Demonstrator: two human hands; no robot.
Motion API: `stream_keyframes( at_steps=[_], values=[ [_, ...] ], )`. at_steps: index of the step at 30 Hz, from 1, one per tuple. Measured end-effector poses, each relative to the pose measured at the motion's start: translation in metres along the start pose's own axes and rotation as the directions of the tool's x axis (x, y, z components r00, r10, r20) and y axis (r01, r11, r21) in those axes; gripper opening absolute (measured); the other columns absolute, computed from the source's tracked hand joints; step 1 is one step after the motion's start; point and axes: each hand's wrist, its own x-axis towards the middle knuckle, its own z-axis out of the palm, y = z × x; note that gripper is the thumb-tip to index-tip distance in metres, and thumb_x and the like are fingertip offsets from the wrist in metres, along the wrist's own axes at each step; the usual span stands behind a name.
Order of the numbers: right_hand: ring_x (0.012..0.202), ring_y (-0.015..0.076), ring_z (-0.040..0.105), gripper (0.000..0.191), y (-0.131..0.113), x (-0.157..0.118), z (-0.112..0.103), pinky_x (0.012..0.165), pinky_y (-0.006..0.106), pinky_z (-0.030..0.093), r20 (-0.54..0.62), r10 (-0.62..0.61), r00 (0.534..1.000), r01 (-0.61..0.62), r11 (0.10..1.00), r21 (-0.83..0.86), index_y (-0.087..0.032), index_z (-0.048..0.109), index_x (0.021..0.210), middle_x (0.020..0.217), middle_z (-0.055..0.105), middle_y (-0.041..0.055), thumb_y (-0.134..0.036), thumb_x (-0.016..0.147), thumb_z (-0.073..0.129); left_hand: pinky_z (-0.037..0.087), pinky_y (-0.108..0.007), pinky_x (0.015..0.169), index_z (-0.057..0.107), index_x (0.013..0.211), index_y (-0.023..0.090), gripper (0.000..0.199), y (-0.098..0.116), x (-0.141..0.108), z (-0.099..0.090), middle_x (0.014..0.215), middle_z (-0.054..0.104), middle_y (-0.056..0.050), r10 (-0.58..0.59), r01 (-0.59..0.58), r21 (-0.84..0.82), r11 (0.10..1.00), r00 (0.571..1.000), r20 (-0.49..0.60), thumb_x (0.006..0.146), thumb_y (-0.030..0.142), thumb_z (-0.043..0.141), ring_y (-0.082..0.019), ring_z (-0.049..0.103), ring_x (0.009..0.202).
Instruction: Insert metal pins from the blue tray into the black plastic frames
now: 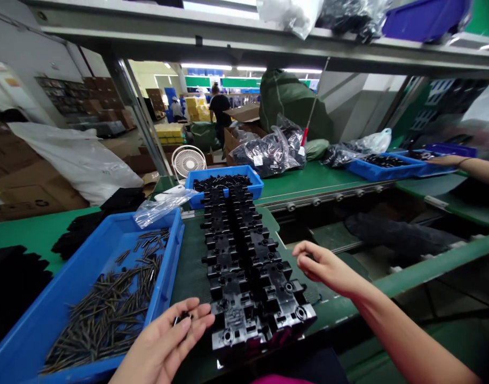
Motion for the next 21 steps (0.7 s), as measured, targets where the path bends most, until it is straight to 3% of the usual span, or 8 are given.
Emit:
stream_keyframes(
  at_steps=[4, 9, 12, 14, 16, 21],
  values=[
    [0.056, 0.0063, 0.035, 0.043, 0.026, 0.003, -0.008, 0.048, 0.02, 0.026, -0.018, 0.087, 0.996, -0.078, 0.955, 0.284, -0.017, 0.052, 0.108, 0.083, 0.052, 0.0014, -0.047, 0.081, 0.066, 0.061, -0.031, 0.081, 0.053, 0.116, 0.012, 0.047, 0.004, -0.002, 0.002, 0.116, 0.066, -0.017, 0.01, -0.011, 0.015, 1.0, 1.0, 0.02, 0.073, 0.012, 0.072, -0.029, 0.066, 0.1],
    [0.06, 0.0068, 0.04, 0.045, 0.044, 0.003, -0.012, 0.051, 0.021, 0.03, -0.02, 0.089, 0.996, -0.08, 0.954, 0.288, -0.014, 0.056, 0.114, 0.103, 0.058, 0.0104, -0.043, 0.081, 0.067, 0.06, -0.02, 0.051, 0.059, 0.105, 0.019, 0.042, 0.008, 0.005, -0.007, 0.125, 0.062, -0.01, 0.073, -0.072, 0.105, 0.992, 0.997, -0.006, 0.068, 0.014, 0.077, -0.016, 0.07, 0.069],
    [0.055, 0.0057, 0.037, 0.049, 0.033, 0.003, -0.014, 0.048, 0.021, 0.027, -0.033, 0.049, 0.998, -0.04, 0.969, 0.243, -0.014, 0.054, 0.119, 0.094, 0.058, 0.0075, -0.046, 0.082, 0.064, 0.063, -0.026, 0.072, 0.06, 0.098, 0.018, 0.031, 0.007, 0.015, -0.017, 0.124, 0.062, -0.01, 0.09, -0.09, 0.034, 0.995, 0.996, -0.008, 0.071, 0.012, 0.074, -0.023, 0.07, 0.091],
    [0.05, 0.0052, 0.034, 0.054, 0.018, 0.003, -0.012, 0.046, 0.02, 0.024, 0.02, 0.028, 0.999, -0.031, 0.984, 0.173, -0.016, 0.047, 0.128, 0.081, 0.058, 0.0034, -0.047, 0.086, 0.059, 0.059, -0.034, 0.087, 0.058, 0.099, 0.017, 0.028, 0.005, 0.02, -0.022, 0.123, 0.063, -0.013, 0.088, -0.088, -0.02, 0.996, 0.996, 0.006, 0.075, 0.01, 0.07, -0.029, 0.061, 0.11],
    [0.047, 0.0052, 0.033, 0.052, 0.001, 0.003, -0.009, 0.045, 0.019, 0.022, 0.075, 0.021, 0.997, -0.027, 0.996, 0.081, -0.016, 0.042, 0.129, 0.07, 0.056, -0.0006, -0.048, 0.089, 0.053, 0.056, -0.037, 0.092, 0.055, 0.1, 0.018, 0.029, 0.003, 0.022, -0.024, 0.122, 0.063, -0.015, 0.083, -0.082, -0.031, 0.996, 0.996, 0.023, 0.076, 0.007, 0.068, -0.029, 0.057, 0.117],
    [0.05, 0.0069, 0.035, 0.035, -0.03, 0.008, 0.001, 0.047, 0.018, 0.027, 0.159, -0.049, 0.986, 0.068, 0.991, -0.119, -0.015, 0.05, 0.095, 0.057, 0.046, -0.0053, -0.049, 0.093, 0.046, 0.054, -0.035, 0.095, 0.053, 0.101, 0.018, 0.03, 0.003, 0.02, -0.019, 0.118, 0.065, -0.013, 0.083, -0.084, 0.015, 0.996, 0.995, 0.055, 0.077, 0.009, 0.069, -0.027, 0.057, 0.117]
  ],
)
